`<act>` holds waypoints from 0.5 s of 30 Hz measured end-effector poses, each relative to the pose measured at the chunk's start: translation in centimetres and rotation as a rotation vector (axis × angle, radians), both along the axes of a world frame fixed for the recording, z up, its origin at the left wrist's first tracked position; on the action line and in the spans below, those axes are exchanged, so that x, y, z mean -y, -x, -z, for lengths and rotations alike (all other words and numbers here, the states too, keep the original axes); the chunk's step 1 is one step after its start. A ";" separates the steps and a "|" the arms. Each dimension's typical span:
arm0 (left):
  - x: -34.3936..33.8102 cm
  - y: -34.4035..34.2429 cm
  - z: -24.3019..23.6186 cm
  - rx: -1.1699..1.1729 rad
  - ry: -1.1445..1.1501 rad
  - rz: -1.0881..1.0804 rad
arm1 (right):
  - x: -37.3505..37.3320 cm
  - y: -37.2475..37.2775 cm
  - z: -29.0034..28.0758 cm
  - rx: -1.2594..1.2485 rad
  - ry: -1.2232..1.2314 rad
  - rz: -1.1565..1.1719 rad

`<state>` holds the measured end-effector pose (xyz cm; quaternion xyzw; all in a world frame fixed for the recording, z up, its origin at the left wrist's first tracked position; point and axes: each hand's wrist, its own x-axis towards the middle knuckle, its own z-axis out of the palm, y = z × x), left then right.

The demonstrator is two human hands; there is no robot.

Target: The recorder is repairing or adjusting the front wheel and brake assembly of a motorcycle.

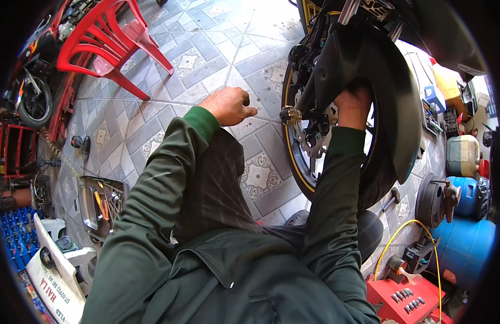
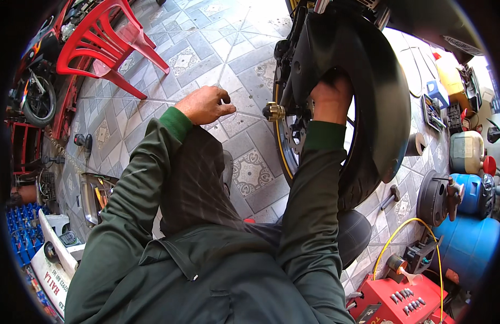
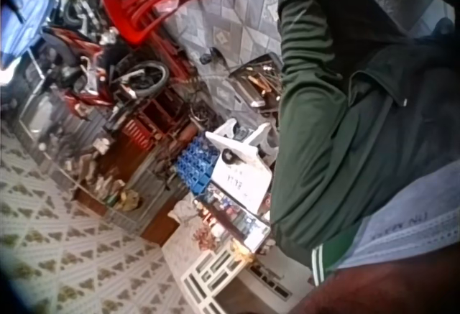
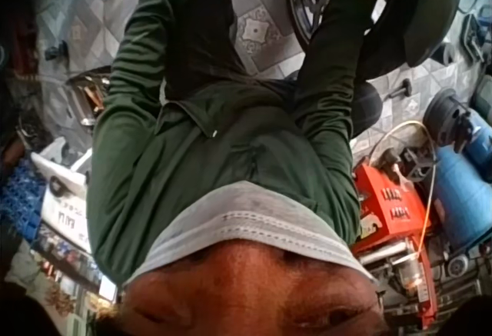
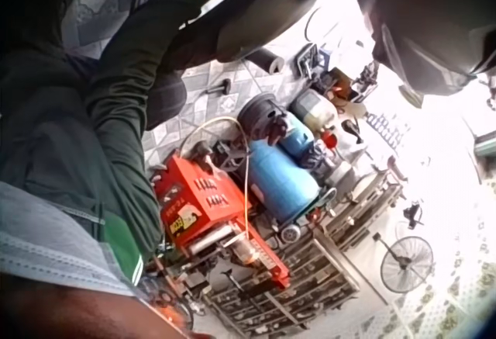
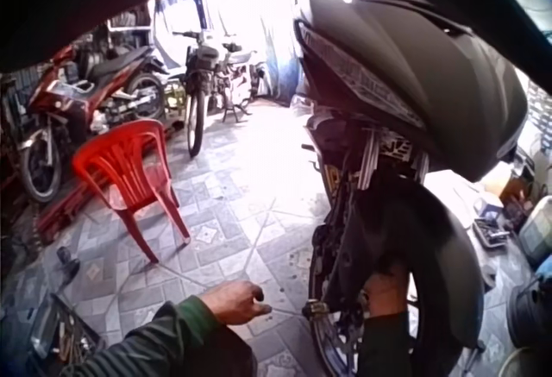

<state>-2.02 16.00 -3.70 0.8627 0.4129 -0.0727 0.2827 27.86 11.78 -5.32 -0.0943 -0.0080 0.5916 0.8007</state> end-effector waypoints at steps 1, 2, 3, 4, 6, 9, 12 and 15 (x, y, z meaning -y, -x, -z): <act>0.0 0.0 0.0 0.001 -0.003 0.004 | -0.1 0.2 -0.2 0.000 0.002 0.003; -0.1 0.0 0.1 0.002 -0.005 0.009 | -0.3 0.2 -0.4 -0.033 0.035 0.002; -0.1 0.0 0.1 0.002 -0.007 0.014 | -0.5 0.3 -0.7 -0.067 0.068 0.001; -0.1 0.1 0.2 0.002 -0.005 0.019 | -0.5 0.4 -0.9 -0.101 0.101 0.000; -0.2 0.1 0.5 0.014 0.001 0.011 | -0.6 0.4 -0.6 -0.084 0.049 -0.003; -0.4 0.4 0.8 0.022 -0.001 0.008 | -0.6 0.3 0.1 -0.058 -0.055 -0.016; -0.5 0.9 1.1 0.020 -0.005 0.019 | -1.1 -1.0 2.0 -0.178 -0.066 -0.144; -0.4 -1.3 0.7 0.059 -0.012 0.063 | -3.2 -6.2 9.4 1.221 0.257 0.578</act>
